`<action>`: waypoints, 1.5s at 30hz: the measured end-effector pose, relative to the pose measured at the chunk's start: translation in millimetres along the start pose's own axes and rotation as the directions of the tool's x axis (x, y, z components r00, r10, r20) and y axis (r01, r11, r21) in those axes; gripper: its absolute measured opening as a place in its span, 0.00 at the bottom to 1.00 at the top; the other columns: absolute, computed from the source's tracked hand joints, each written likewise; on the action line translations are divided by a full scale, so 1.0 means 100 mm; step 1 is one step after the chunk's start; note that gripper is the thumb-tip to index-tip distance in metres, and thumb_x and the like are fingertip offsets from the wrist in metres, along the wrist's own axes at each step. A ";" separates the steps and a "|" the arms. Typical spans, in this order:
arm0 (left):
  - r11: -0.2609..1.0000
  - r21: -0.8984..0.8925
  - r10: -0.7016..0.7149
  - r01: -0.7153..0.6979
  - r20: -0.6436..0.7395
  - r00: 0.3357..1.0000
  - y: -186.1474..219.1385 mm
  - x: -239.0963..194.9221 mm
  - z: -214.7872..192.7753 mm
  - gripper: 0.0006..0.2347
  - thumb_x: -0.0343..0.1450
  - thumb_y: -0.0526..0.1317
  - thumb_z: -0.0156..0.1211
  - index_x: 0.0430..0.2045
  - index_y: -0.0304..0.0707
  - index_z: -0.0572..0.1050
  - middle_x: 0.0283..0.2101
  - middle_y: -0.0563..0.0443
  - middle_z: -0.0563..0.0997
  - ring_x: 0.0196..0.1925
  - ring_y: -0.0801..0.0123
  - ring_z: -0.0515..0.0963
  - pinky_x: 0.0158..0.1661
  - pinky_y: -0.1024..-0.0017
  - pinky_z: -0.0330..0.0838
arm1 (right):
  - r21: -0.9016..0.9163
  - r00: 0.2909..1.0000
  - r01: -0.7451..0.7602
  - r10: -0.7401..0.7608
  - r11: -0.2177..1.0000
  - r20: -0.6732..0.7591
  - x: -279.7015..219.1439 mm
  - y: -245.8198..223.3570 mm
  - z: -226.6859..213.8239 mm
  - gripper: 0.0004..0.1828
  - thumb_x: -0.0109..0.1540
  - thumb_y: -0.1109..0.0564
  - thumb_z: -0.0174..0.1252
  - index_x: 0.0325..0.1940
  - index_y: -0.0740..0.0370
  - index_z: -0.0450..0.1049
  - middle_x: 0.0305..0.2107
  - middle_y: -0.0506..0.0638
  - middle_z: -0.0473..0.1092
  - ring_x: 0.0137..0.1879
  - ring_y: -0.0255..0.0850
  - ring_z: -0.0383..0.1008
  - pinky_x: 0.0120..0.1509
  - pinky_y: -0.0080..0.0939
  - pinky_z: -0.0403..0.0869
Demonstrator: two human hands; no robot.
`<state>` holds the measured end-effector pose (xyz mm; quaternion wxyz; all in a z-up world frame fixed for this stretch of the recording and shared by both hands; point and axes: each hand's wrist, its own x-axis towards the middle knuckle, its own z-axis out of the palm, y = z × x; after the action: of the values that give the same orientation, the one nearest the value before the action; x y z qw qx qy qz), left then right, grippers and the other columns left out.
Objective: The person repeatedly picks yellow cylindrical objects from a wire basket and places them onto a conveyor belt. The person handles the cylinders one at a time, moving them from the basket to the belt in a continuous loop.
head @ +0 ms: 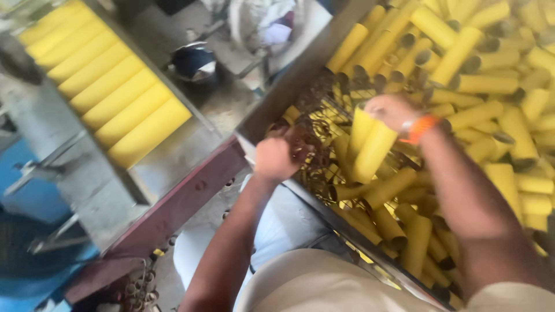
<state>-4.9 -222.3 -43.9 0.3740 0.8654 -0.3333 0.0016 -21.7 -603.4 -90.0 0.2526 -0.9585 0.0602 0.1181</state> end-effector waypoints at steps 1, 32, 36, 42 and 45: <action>0.998 -0.053 0.042 -0.043 -0.007 0.999 0.01 -0.01 -0.05 0.11 0.69 0.49 0.65 0.38 0.48 0.80 0.53 0.47 0.82 0.46 0.52 0.83 0.44 0.58 0.78 | 0.081 0.965 0.254 -0.247 0.964 -0.085 -0.09 -0.17 -0.22 0.11 0.64 0.62 0.59 0.50 0.63 0.79 0.44 0.53 0.78 0.50 0.43 0.78 0.57 0.41 0.74; 0.725 0.520 -0.457 0.451 -0.127 0.881 -1.43 -0.82 -1.73 0.48 0.52 0.65 0.76 0.65 0.42 0.62 0.65 0.38 0.67 0.70 0.44 0.62 0.71 0.49 0.47 | -0.212 0.467 0.718 -0.686 0.663 -0.558 0.46 -3.45 0.83 0.09 0.63 0.59 0.65 0.47 0.61 0.79 0.46 0.57 0.75 0.52 0.52 0.76 0.56 0.47 0.74; 0.714 0.598 -0.329 0.363 -0.171 0.929 -1.27 -0.88 -1.75 0.46 0.56 0.63 0.75 0.64 0.37 0.64 0.64 0.34 0.67 0.68 0.45 0.65 0.68 0.44 0.48 | 0.328 0.832 0.485 -0.311 0.811 -0.460 0.31 -2.14 0.69 0.09 0.66 0.58 0.62 0.50 0.60 0.78 0.44 0.54 0.76 0.45 0.44 0.76 0.49 0.47 0.75; 0.978 0.200 -0.026 0.064 -0.190 0.981 -0.64 -0.58 -1.20 0.33 0.66 0.52 0.73 0.63 0.34 0.68 0.65 0.33 0.68 0.66 0.42 0.68 0.65 0.49 0.64 | 0.221 0.943 -0.171 0.224 0.960 -0.247 -0.36 0.00 1.10 0.13 0.62 0.54 0.64 0.51 0.58 0.79 0.47 0.55 0.78 0.51 0.49 0.79 0.56 0.49 0.75; 0.990 0.002 0.144 -0.144 -0.099 0.985 -0.22 -0.30 -0.71 0.28 0.67 0.50 0.73 0.57 0.36 0.71 0.63 0.36 0.70 0.66 0.44 0.72 0.63 0.53 0.70 | 0.084 0.934 -0.256 0.269 0.963 -0.235 -0.72 0.50 1.48 0.21 0.59 0.53 0.67 0.54 0.61 0.77 0.50 0.59 0.76 0.54 0.55 0.77 0.60 0.50 0.74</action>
<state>1.9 -148.7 -14.3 0.3911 0.8371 -0.3761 0.0705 -128.9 -569.2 -219.8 0.2498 -0.9422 0.2213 0.0302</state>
